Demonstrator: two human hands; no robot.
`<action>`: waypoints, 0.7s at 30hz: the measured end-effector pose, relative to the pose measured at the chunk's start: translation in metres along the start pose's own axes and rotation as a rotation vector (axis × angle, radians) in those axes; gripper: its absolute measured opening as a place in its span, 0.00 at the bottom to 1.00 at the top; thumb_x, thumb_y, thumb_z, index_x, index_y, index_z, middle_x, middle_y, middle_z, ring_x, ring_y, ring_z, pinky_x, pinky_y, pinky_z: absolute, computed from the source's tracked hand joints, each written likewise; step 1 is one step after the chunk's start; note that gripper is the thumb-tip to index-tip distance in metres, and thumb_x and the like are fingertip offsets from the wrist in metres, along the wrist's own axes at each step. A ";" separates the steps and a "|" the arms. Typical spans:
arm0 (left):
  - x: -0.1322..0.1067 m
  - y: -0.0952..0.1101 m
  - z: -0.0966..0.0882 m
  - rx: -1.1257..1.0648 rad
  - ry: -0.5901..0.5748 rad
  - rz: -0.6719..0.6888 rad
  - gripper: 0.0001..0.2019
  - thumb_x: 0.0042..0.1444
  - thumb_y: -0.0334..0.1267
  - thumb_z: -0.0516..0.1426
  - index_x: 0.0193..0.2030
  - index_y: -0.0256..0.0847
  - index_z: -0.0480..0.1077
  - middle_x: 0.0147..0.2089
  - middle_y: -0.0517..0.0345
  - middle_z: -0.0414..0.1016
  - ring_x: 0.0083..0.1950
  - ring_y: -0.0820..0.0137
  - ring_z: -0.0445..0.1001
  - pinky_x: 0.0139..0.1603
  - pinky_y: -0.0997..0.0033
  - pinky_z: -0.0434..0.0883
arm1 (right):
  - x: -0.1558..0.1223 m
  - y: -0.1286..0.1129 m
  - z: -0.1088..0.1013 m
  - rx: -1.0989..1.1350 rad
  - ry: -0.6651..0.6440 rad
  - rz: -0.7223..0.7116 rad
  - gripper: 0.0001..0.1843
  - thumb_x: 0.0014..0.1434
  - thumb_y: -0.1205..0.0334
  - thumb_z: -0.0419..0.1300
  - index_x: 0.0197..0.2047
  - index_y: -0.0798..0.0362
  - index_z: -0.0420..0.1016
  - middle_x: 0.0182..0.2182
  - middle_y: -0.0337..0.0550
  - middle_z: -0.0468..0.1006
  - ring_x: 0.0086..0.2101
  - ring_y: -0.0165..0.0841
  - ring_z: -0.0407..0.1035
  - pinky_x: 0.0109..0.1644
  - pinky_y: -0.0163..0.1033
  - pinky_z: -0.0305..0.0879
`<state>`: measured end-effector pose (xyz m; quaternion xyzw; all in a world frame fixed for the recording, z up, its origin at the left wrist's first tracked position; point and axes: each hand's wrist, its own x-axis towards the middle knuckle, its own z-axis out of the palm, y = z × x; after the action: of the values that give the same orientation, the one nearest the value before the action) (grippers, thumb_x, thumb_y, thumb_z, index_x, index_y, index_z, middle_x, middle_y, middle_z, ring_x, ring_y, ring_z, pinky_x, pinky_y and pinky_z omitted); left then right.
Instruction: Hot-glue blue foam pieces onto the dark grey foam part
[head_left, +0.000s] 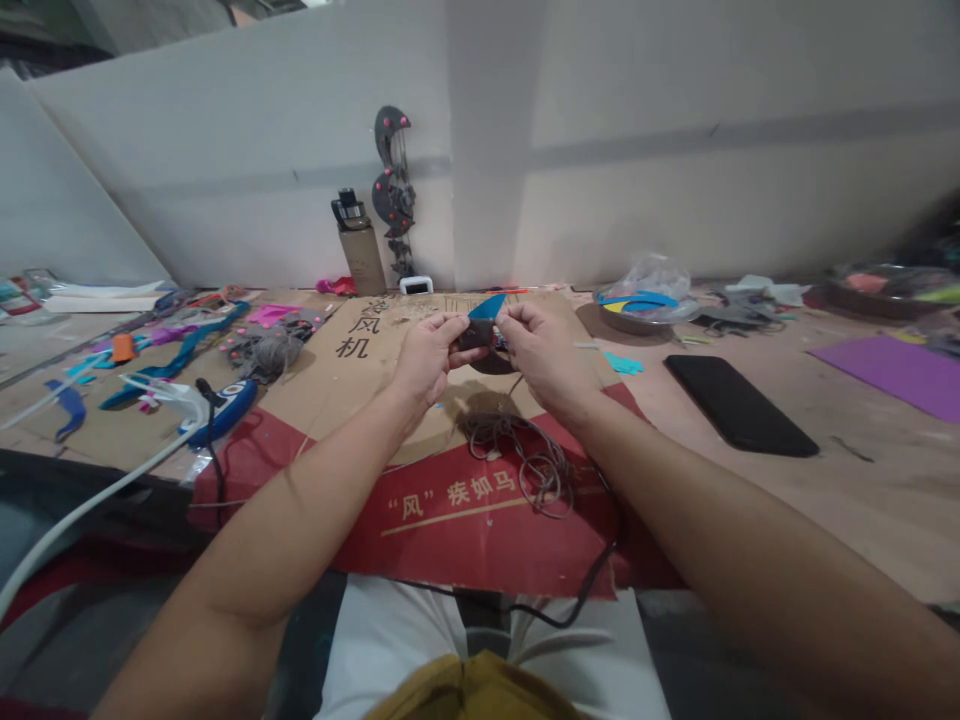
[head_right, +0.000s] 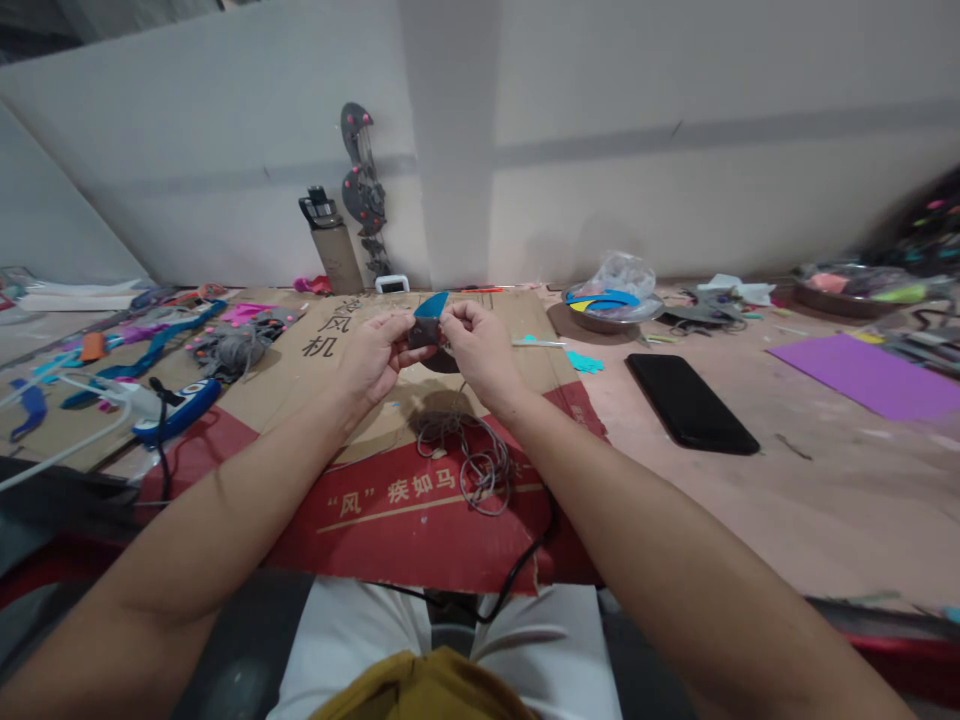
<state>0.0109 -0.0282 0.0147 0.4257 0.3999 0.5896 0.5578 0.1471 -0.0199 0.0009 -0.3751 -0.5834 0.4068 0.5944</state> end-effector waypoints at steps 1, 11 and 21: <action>0.001 0.000 -0.001 0.008 -0.013 -0.012 0.02 0.54 0.32 0.58 0.32 0.36 0.70 0.33 0.56 0.77 0.33 0.72 0.78 0.41 0.66 0.78 | 0.000 0.000 0.000 0.039 -0.012 0.023 0.10 0.55 0.55 0.59 0.28 0.51 0.64 0.23 0.34 0.64 0.23 0.25 0.57 0.25 0.32 0.53; 0.008 0.004 -0.010 0.080 -0.084 -0.093 0.05 0.52 0.31 0.56 0.34 0.33 0.73 0.32 0.52 0.79 0.33 0.71 0.79 0.33 0.73 0.77 | -0.004 -0.010 0.003 0.147 -0.076 0.185 0.11 0.53 0.58 0.62 0.27 0.52 0.64 0.21 0.33 0.65 0.17 0.20 0.49 0.19 0.31 0.40; 0.010 0.006 -0.013 -0.006 -0.175 -0.087 0.04 0.56 0.28 0.56 0.37 0.32 0.73 0.36 0.49 0.80 0.37 0.70 0.79 0.39 0.70 0.78 | -0.001 -0.009 0.000 0.268 -0.044 0.266 0.10 0.55 0.61 0.61 0.28 0.51 0.63 0.16 0.27 0.53 0.16 0.20 0.43 0.18 0.29 0.38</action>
<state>-0.0038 -0.0190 0.0171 0.4561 0.3663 0.5265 0.6169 0.1475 -0.0238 0.0086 -0.3572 -0.4824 0.5640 0.5672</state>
